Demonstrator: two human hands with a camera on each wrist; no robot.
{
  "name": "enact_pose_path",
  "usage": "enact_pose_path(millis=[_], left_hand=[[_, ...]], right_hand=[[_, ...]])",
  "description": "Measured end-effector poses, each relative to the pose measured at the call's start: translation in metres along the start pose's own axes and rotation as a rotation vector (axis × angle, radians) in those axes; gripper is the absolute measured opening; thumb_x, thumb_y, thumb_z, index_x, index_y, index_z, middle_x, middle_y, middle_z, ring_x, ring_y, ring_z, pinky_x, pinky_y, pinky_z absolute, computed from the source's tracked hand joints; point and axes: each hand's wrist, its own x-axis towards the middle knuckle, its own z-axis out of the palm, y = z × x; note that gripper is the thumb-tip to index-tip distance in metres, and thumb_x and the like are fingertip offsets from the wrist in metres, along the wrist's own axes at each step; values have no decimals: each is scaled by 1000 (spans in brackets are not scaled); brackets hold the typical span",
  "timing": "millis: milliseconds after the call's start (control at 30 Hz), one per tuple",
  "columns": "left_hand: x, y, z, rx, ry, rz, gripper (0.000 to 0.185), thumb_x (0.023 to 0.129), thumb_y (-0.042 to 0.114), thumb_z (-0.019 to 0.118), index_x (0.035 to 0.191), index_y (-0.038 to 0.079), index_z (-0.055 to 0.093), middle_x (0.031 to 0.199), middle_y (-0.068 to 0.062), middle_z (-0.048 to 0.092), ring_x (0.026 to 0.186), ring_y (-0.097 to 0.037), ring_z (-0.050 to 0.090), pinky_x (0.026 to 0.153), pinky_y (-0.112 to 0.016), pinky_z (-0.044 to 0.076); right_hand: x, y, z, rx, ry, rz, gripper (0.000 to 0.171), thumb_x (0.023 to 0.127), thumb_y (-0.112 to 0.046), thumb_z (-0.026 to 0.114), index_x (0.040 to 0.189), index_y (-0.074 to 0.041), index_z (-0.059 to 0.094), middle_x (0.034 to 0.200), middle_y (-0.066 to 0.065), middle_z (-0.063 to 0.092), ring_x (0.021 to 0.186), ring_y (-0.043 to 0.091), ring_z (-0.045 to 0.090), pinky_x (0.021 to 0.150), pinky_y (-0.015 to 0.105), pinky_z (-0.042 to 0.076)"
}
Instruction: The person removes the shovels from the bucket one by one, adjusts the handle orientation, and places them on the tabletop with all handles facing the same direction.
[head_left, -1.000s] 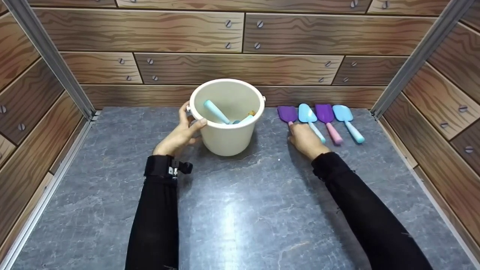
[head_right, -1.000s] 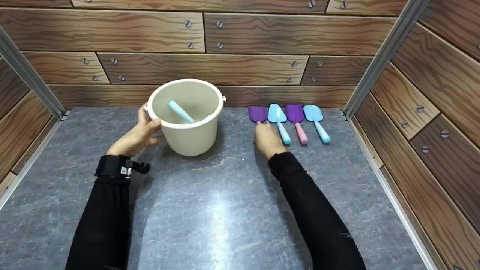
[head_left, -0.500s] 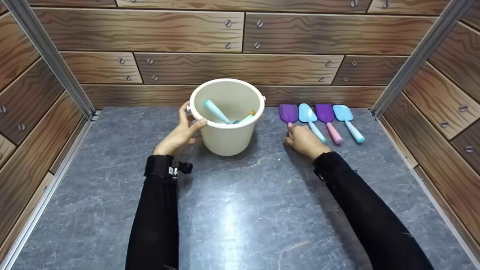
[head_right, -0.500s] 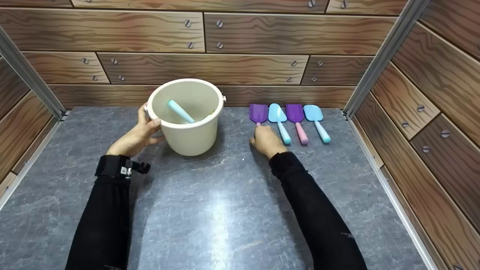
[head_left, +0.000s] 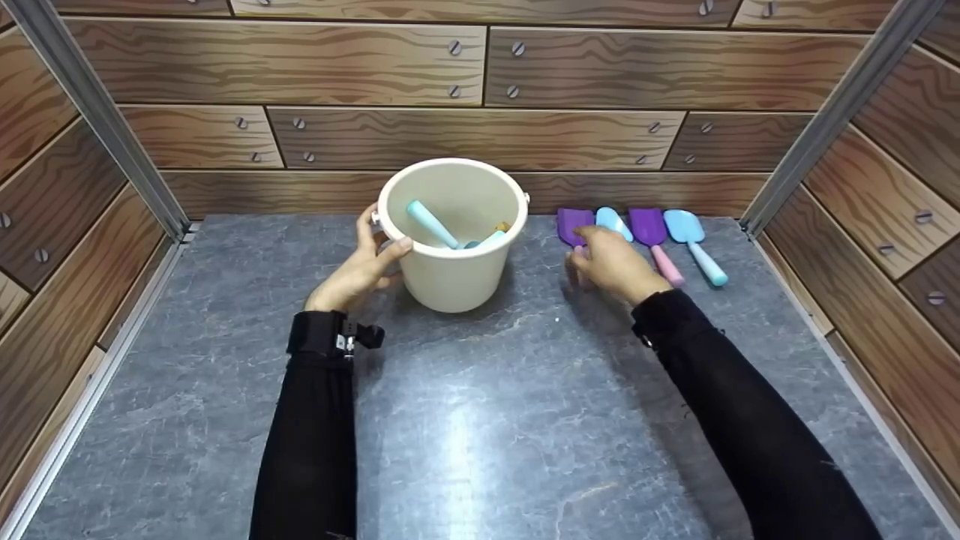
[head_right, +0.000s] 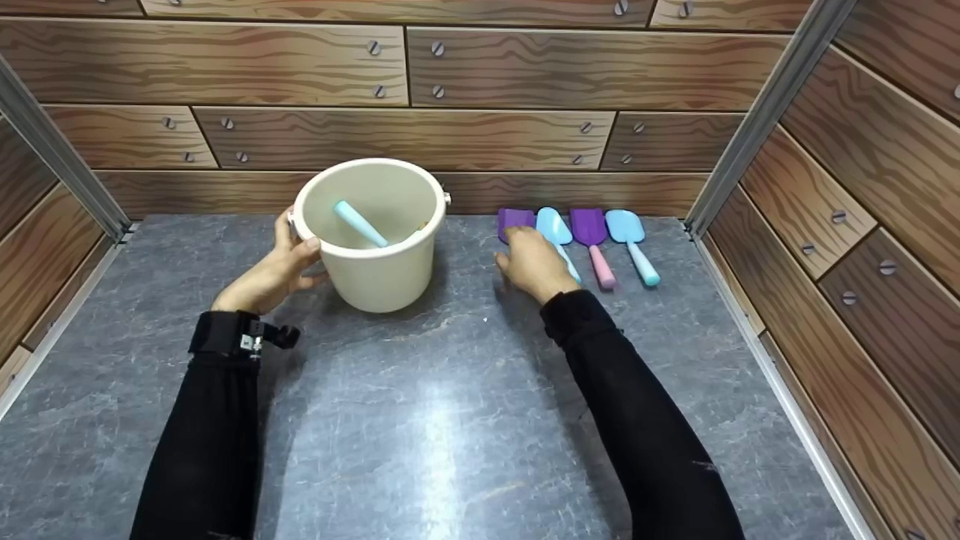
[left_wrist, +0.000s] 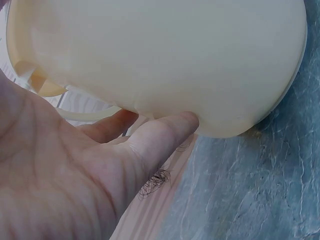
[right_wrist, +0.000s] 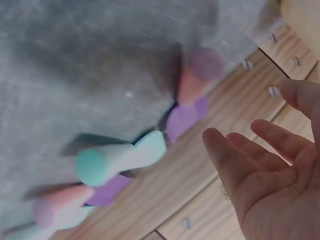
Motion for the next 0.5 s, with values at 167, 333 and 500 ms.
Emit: enact_pose_path(millis=[167, 333, 500], left_hand=[[0, 0, -1, 6, -5, -10, 118, 107, 51, 79, 184, 34, -9, 197, -19, -3, 183, -48, 19, 141, -81, 32], [0, 1, -1, 5, 0, -8, 116, 108, 48, 79, 184, 34, -8, 197, -19, 1, 182, -47, 22, 141, -79, 33], [-1, 1, 0, 1, 3, -10, 118, 107, 49, 80, 184, 34, -9, 197, -20, 2, 182, -47, 23, 142, -79, 32]], right_hand=[[7, -15, -18, -34, -10, -9, 61, 119, -24, 66, 166, 12, 55, 169, 37, 59, 164, 55, 54, 142, 65, 40], [12, -33, -34, -26, 9, -37, 64, 119, -27, 65, 170, 9, 52, 174, 35, 56, 168, 53, 50, 145, 64, 37], [16, -51, -46, -23, 30, -63, 64, 119, -29, 65, 170, 7, 53, 176, 32, 56, 168, 51, 50, 144, 63, 39]])
